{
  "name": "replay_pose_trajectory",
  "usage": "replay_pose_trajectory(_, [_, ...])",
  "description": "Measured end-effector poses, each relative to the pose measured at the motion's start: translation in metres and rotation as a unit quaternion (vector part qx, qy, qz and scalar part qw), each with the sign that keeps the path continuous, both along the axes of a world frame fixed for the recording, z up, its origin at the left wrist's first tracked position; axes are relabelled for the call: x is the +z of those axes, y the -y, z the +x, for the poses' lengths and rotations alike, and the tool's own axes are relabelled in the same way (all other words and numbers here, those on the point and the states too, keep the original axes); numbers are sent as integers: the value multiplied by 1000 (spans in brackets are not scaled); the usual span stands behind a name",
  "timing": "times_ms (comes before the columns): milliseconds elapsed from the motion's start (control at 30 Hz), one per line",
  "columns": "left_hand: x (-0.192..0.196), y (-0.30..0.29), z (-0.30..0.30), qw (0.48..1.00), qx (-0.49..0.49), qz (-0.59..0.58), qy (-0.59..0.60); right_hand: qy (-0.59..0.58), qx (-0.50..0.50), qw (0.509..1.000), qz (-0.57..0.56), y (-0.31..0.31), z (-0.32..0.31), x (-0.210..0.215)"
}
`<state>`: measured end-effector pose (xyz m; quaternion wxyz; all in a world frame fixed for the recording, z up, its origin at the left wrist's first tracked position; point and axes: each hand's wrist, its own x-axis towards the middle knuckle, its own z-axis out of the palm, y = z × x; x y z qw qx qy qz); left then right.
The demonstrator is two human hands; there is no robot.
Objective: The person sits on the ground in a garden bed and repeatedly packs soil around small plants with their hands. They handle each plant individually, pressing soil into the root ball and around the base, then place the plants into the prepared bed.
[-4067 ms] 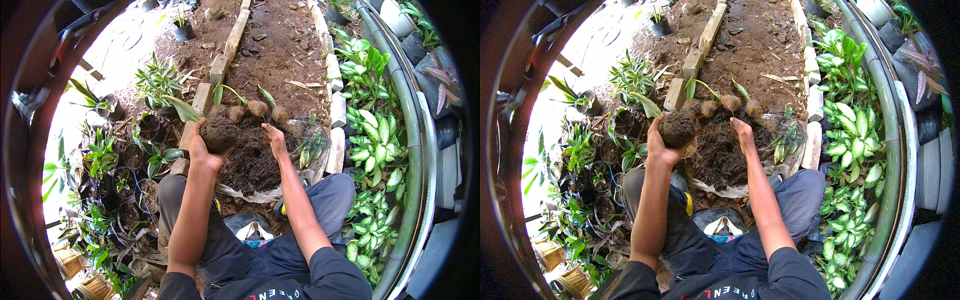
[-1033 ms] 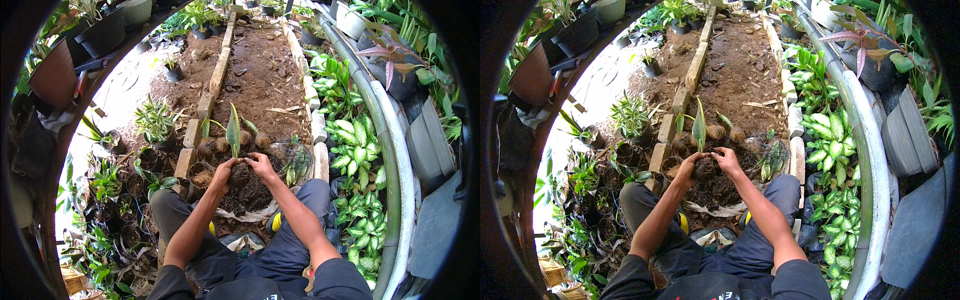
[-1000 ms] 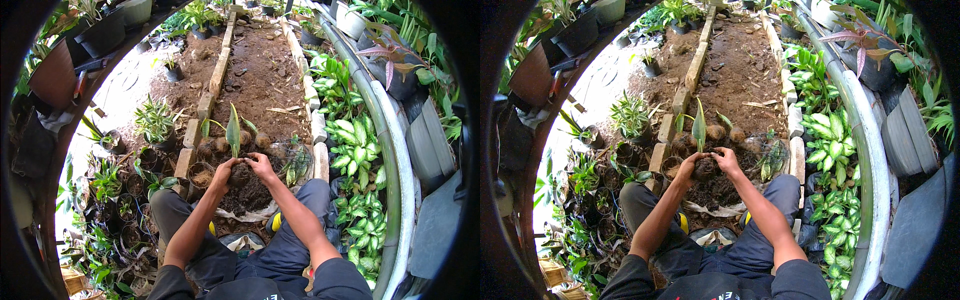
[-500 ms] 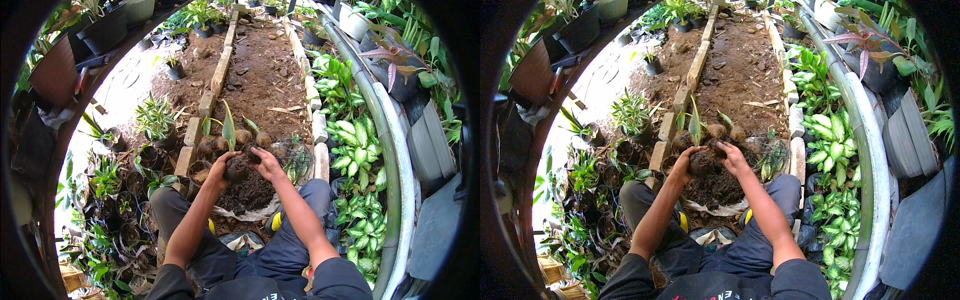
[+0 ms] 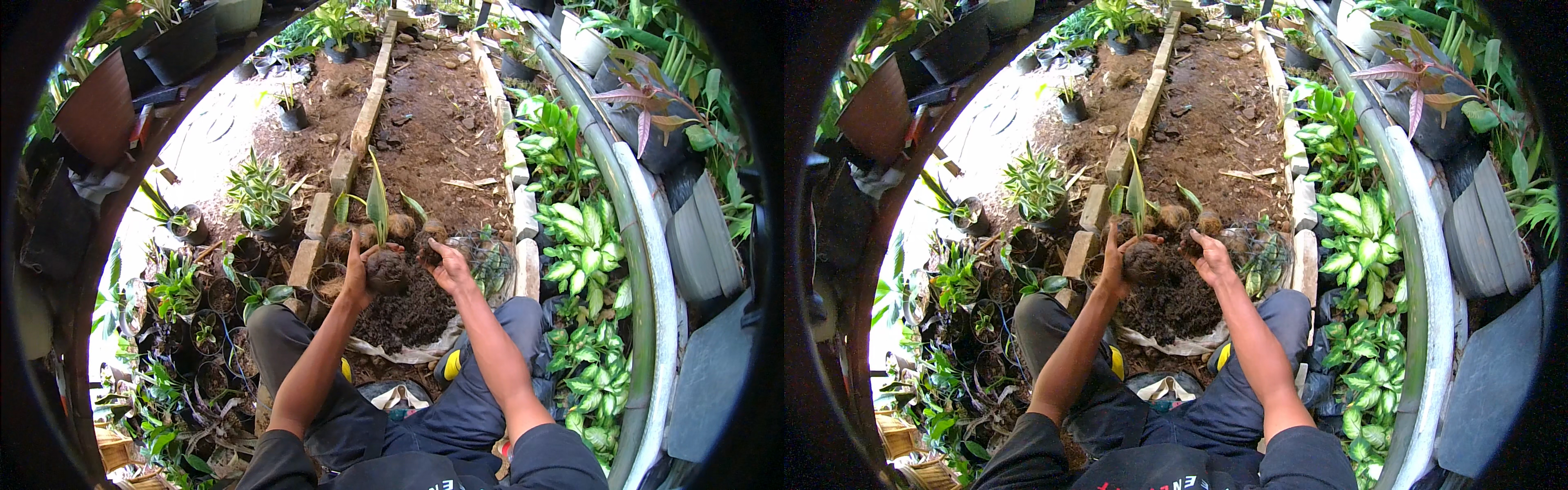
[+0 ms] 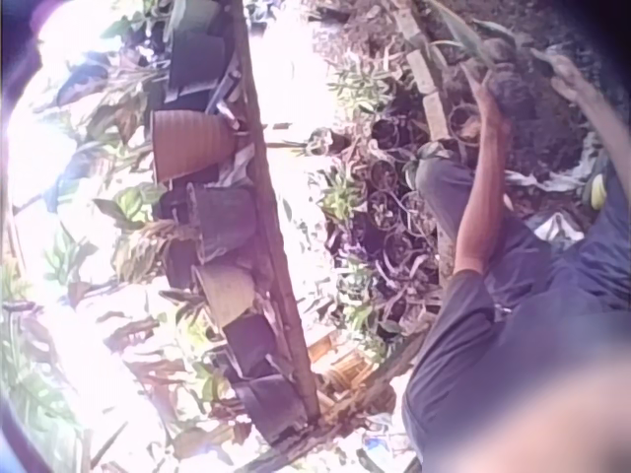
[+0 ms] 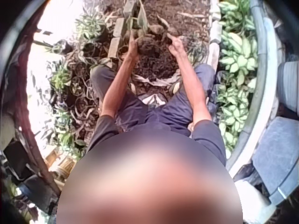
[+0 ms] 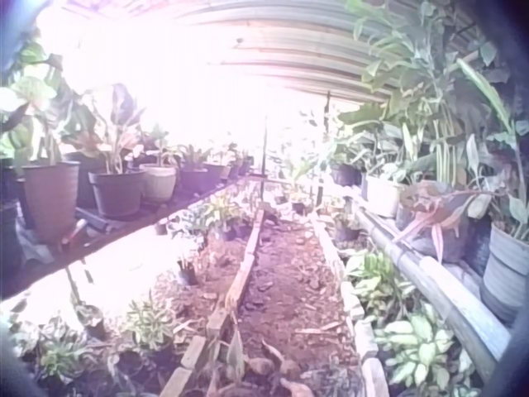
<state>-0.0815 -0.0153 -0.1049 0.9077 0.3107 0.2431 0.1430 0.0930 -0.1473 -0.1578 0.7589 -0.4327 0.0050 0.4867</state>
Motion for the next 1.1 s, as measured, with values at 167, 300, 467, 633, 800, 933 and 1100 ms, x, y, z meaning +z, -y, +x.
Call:
replay_pose_trajectory(167, [-4, 2, 2, 1000, 16, 8, -26, -9, 21, 999, 24, 0, -2, 4])
replay_pose_trajectory(300, [-6, 3, 1, 999, 18, 7, -43, 11, 6, 1000, -1, -1, -2, 0])
replay_pose_trajectory(467, [-10, 3, 1, 997, 29, 13, -76, 15, -4, 1000, -16, -1, 0, -9])
replay_pose_trajectory(633, [-20, 0, 0, 996, 44, -23, -74, 6, 3, 997, -71, -3, 3, -18])
replay_pose_trajectory(800, [-25, -2, 1, 995, 35, -34, -83, 33, 35, 996, -74, -3, 4, -6])
replay_pose_trajectory(933, [-17, 0, 1, 994, 1, 12, -111, 70, 137, 988, -19, 5, 4, 22])
replay_pose_trajectory(1100, [-2, 12, 1, 985, -33, 19, -171, 92, 136, 985, -56, 8, 3, 38])
